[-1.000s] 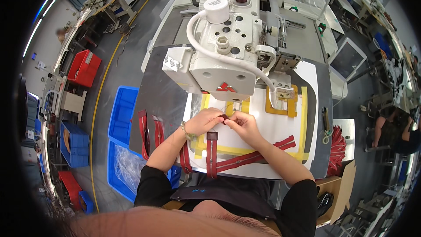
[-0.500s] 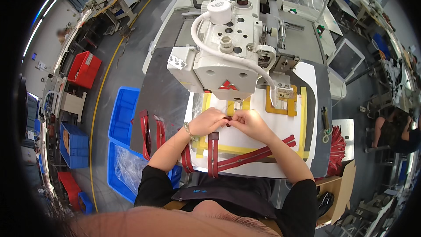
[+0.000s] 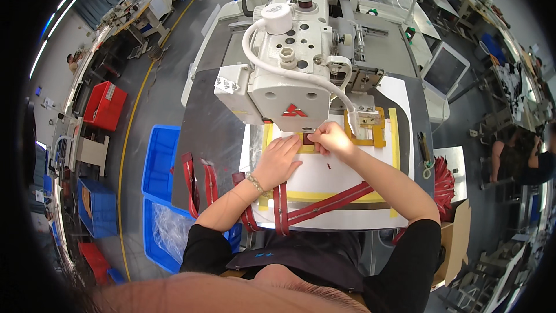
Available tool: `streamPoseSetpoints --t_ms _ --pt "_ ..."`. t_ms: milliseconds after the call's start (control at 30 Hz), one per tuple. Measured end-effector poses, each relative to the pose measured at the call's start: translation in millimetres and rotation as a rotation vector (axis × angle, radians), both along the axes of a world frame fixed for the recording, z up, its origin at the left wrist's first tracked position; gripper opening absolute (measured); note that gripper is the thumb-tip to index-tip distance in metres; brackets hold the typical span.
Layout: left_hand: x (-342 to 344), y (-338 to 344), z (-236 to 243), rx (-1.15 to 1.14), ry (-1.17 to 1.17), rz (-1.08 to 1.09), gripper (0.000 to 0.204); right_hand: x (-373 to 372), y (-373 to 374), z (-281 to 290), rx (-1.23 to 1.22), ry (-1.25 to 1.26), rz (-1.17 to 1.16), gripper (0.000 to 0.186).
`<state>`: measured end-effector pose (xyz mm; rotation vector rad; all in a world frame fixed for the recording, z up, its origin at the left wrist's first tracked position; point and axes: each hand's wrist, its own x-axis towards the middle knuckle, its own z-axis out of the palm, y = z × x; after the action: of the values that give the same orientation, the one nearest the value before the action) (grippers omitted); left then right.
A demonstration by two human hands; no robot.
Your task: Sewing a red zipper onto fabric using an industrial sewing machine.
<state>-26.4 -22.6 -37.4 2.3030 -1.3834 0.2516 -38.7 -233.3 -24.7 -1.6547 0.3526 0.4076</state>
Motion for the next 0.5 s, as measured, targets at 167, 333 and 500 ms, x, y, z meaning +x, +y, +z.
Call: streamPoseSetpoints --t_ms 167,333,500 --pt "4.1 2.2 1.8 0.045 -0.012 0.090 0.049 5.3 -0.6 -0.6 -0.002 0.062 0.007 0.023" --pt "6.9 -1.2 -2.9 -0.029 -0.032 -0.008 0.044 7.1 -1.0 -3.4 -0.020 0.053 0.015 0.024" --pt "11.3 -7.2 -13.5 -0.036 -0.051 -0.053 0.043 10.8 -4.7 -5.7 -0.021 0.018 0.094 0.024"
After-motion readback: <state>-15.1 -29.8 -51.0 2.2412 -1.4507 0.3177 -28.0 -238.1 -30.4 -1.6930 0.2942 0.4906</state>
